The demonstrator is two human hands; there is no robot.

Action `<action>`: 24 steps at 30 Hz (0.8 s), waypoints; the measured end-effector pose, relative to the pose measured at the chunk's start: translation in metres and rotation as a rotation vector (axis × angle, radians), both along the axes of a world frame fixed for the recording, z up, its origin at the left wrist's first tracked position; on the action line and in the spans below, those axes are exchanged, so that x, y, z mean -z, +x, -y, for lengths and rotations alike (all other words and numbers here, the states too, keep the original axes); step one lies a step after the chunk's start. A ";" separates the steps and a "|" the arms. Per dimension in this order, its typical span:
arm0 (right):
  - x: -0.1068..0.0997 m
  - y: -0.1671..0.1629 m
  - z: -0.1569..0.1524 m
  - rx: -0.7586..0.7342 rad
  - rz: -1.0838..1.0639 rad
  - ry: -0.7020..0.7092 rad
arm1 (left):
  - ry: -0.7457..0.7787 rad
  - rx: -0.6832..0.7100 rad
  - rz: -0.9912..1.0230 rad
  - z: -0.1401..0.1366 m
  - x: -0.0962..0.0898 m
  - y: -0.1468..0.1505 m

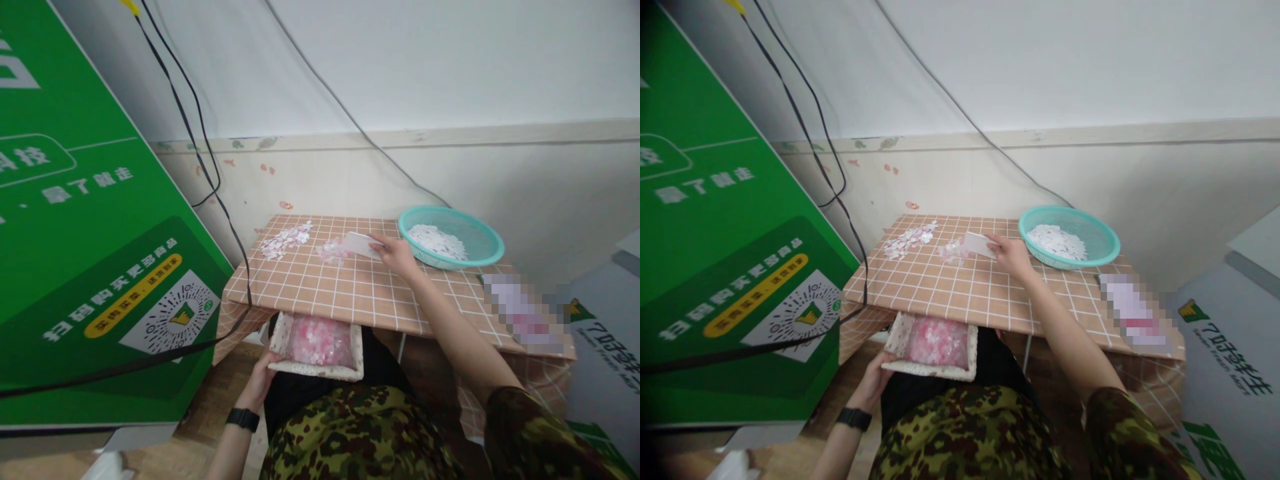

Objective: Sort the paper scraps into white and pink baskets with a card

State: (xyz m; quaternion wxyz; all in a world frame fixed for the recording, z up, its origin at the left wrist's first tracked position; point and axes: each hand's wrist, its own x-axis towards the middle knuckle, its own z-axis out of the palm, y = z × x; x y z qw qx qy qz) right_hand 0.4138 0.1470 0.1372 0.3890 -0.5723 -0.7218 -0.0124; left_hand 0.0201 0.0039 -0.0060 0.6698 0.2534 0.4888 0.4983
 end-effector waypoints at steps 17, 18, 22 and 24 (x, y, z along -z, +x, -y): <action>0.003 -0.007 0.004 -0.032 -0.073 -0.033 | -0.014 0.034 0.005 0.000 0.002 -0.002; 0.003 -0.008 0.005 -0.057 -0.079 -0.047 | -0.018 0.028 0.009 0.000 0.001 -0.002; 0.000 -0.012 0.009 -0.094 -0.125 -0.054 | -0.018 0.015 0.010 0.000 -0.002 -0.001; -0.001 -0.013 0.010 -0.124 -0.134 -0.056 | -0.011 0.008 0.020 0.000 -0.001 -0.001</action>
